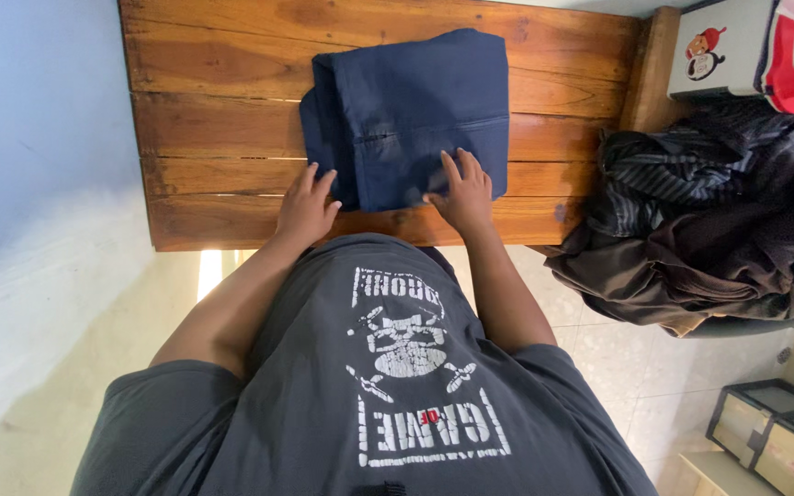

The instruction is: The person folds a blue jacket on a wooden surface by hand, smoothing the fabric and bringing the sides and sleeves inward.

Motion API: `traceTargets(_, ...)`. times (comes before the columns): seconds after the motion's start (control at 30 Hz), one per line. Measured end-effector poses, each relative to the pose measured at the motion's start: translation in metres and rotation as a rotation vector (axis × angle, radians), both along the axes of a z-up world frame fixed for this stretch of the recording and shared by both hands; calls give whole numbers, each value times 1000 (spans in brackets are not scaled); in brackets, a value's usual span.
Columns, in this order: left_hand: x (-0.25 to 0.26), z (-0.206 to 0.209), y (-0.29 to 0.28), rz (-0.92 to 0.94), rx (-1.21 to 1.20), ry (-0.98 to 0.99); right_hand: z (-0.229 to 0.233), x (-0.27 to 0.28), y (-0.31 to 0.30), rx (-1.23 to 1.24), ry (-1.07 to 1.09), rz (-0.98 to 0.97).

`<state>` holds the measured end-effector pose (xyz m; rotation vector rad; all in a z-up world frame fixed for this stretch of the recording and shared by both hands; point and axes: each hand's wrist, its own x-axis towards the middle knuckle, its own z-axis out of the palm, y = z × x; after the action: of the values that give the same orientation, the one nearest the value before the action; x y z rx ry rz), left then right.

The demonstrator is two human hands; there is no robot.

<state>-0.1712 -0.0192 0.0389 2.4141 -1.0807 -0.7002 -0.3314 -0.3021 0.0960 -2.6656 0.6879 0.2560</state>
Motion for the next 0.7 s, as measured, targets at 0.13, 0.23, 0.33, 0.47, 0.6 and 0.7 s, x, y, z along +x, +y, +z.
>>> traceTargets(0.13, 0, 5, -40, -63, 349, 157, -19, -21, -2, 8, 277, 49)
traceTargets(0.23, -2, 17, -53, -35, 497, 190, -44, -30, 0, -266, 291, 191)
traceTargets(0.33, -7, 23, -56, -52, 587, 183, -36, -28, -17, -287, 347, 191)
traceTargets(0.47, -13, 3, -44, -81, 424, 150, -3, -16, -51, -193, 588, 112)
traceTargets(0.6, -28, -10, -23, 57, 257, 285, -24, -17, -79, -213, 404, 75)
traceTargets(0.7, -32, -5, -26, 129, 156, 251, -50, -25, -88, -205, 411, 69)
